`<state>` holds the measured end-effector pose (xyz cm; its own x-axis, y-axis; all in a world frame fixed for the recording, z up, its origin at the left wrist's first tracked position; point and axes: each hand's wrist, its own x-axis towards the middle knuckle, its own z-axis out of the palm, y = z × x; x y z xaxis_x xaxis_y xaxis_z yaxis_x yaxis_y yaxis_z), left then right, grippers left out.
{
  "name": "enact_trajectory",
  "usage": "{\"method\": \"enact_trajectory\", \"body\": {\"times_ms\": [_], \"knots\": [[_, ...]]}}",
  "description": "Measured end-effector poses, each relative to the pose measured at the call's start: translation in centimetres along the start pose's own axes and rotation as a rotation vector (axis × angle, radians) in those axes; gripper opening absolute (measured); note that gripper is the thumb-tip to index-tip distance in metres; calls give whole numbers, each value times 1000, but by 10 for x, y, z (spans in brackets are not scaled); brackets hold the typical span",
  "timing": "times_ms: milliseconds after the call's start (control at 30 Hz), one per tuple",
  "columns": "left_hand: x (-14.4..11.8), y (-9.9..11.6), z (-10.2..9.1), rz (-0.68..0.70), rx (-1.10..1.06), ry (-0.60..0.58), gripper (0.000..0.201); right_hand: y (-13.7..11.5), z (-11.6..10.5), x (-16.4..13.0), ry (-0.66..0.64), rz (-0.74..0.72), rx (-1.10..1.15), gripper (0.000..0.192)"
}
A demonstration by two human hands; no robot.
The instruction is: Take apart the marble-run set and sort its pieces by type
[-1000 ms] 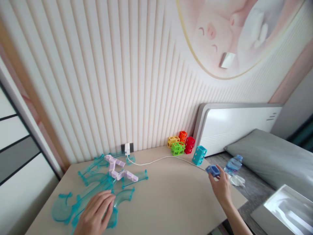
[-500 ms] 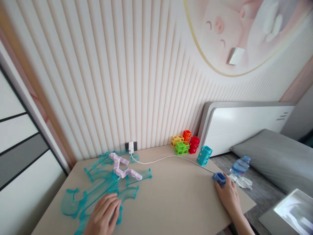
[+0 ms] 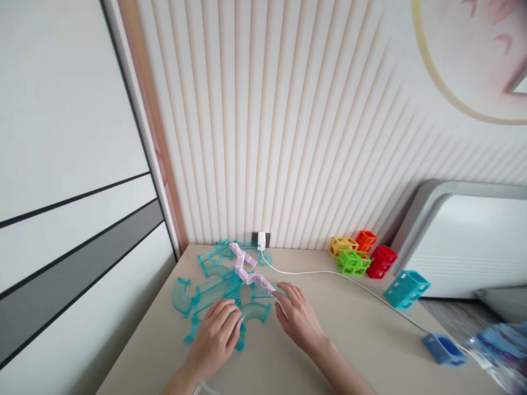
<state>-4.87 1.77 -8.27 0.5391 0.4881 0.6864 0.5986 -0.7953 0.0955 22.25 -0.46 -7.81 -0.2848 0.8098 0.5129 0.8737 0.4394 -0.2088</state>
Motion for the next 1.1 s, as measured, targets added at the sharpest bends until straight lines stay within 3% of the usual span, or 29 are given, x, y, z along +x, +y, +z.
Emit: {"method": "enact_trajectory", "body": {"times_ms": [100,233,400,567,733,833,933,1100], "knots": [[-2,-2,0,5,125,-100,34,7,17,12,2,82,9,32],[-1,4,5,-16,144,-196,45,21,24,3,-60,122,53,39],[0,11,10,-64,83,-196,30,25,10,-4,-160,128,171,36],[0,12,7,-69,67,-203,27,34,-4,-6,-175,192,316,33],[3,10,2,-35,39,-105,22,37,-14,-6,-153,318,472,35],[6,-1,-3,-72,72,15,24,37,-20,-4,-157,387,566,39],[7,-20,-7,-235,153,71,29,37,-24,-3,-172,485,681,47],[-7,-52,-6,-418,212,-99,37,33,-24,-3,-115,615,893,57]]}}
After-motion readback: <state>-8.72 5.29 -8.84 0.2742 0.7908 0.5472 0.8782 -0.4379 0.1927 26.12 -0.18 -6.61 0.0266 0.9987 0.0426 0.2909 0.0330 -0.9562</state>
